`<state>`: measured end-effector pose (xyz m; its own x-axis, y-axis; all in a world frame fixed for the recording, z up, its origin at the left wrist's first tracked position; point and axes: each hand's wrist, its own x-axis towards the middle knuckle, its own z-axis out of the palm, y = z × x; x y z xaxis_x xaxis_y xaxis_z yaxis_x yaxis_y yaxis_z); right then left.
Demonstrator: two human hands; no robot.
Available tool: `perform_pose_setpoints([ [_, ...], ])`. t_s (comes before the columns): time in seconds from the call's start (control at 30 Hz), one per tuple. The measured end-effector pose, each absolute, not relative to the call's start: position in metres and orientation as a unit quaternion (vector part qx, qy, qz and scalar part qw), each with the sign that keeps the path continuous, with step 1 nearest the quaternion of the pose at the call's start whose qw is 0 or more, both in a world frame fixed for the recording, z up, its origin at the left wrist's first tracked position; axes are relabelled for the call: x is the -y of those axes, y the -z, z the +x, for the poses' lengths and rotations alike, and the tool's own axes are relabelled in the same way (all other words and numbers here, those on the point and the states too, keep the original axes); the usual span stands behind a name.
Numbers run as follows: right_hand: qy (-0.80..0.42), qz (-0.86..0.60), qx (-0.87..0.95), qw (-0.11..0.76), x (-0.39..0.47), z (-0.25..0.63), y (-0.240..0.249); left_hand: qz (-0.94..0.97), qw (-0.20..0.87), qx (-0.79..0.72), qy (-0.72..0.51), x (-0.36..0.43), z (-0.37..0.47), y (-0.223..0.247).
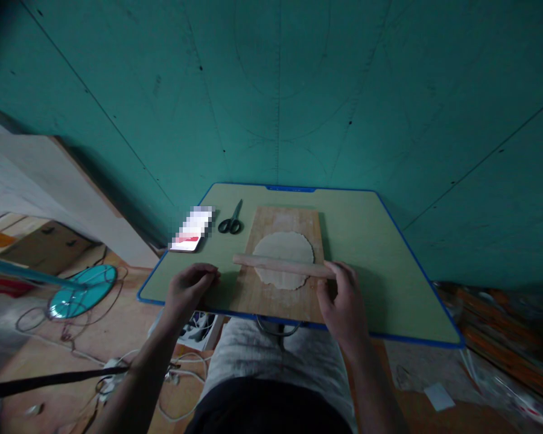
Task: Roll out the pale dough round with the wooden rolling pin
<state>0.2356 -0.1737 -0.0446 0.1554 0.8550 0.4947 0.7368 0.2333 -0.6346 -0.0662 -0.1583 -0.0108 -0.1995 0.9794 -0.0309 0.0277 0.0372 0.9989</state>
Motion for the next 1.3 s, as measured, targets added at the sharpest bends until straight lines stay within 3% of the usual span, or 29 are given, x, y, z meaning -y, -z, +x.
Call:
perform_pose_setpoints([
  [1.3, -0.064, -0.615, 0.646, 0.448, 0.174, 0.235, 0.044, 0.424, 0.443, -0.563, -0.553, 0.157, -0.069, 0.022],
])
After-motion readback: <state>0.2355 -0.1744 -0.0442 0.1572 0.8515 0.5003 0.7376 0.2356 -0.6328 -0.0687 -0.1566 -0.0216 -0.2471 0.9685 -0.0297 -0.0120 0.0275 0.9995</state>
